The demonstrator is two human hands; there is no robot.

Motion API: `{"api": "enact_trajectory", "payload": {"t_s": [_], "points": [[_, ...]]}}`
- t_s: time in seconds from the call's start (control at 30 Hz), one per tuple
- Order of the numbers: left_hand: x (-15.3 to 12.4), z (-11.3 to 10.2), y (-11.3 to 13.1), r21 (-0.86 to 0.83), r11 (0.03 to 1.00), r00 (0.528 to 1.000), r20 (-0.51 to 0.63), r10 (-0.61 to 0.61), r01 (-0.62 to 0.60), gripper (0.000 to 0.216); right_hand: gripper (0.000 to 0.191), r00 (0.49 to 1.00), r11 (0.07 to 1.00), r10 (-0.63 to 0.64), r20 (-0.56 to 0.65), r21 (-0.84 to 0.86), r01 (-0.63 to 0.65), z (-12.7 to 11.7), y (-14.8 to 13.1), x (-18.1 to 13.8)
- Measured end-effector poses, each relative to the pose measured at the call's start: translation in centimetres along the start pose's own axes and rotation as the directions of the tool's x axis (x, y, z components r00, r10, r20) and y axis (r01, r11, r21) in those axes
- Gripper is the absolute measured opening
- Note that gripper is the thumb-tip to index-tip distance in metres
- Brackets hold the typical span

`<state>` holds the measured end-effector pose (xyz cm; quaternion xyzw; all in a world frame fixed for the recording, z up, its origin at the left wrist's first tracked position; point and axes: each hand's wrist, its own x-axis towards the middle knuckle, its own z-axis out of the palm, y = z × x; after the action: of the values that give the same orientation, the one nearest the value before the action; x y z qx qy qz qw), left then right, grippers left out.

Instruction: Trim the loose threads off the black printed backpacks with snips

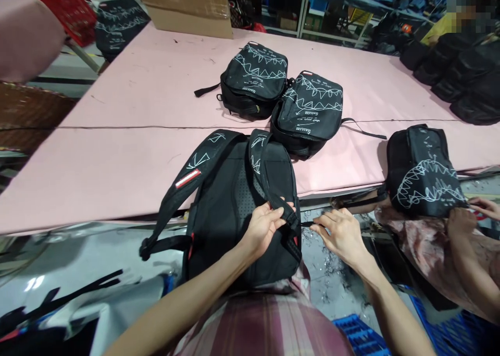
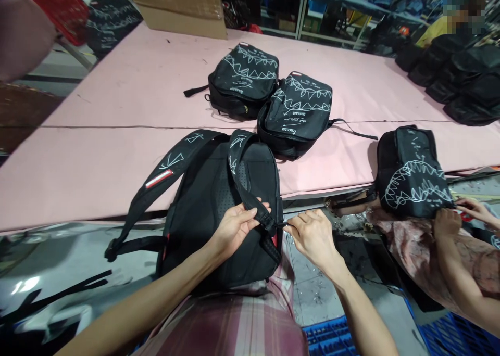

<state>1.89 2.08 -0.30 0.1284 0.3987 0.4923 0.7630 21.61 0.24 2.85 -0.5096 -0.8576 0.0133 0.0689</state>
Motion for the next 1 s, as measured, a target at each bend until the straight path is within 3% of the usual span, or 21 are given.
{"api": "enact_trajectory", "payload": {"t_s": [0.4,0.7,1.0], "points": [[-0.1,0.1,-0.1,0.005,1.000,1.000,0.030,0.007,-0.007,0.019,0.025,1.000,0.999,-0.028,-0.013,-0.016,0.027,-0.6,0.1,-0.1],[0.7,-0.4,0.1,-0.156,0.973,0.979,-0.083,-0.185,0.170,0.022,0.019,0.986,0.978,-0.023,-0.164,0.201,0.057,1.7,0.1,-0.3],[1.2,-0.6,-0.4,-0.207,0.955,0.961,-0.132,-0.243,0.213,0.025,0.019,0.967,0.967,0.056,-0.247,0.254,0.009,3.4,-0.6,-1.1]]}}
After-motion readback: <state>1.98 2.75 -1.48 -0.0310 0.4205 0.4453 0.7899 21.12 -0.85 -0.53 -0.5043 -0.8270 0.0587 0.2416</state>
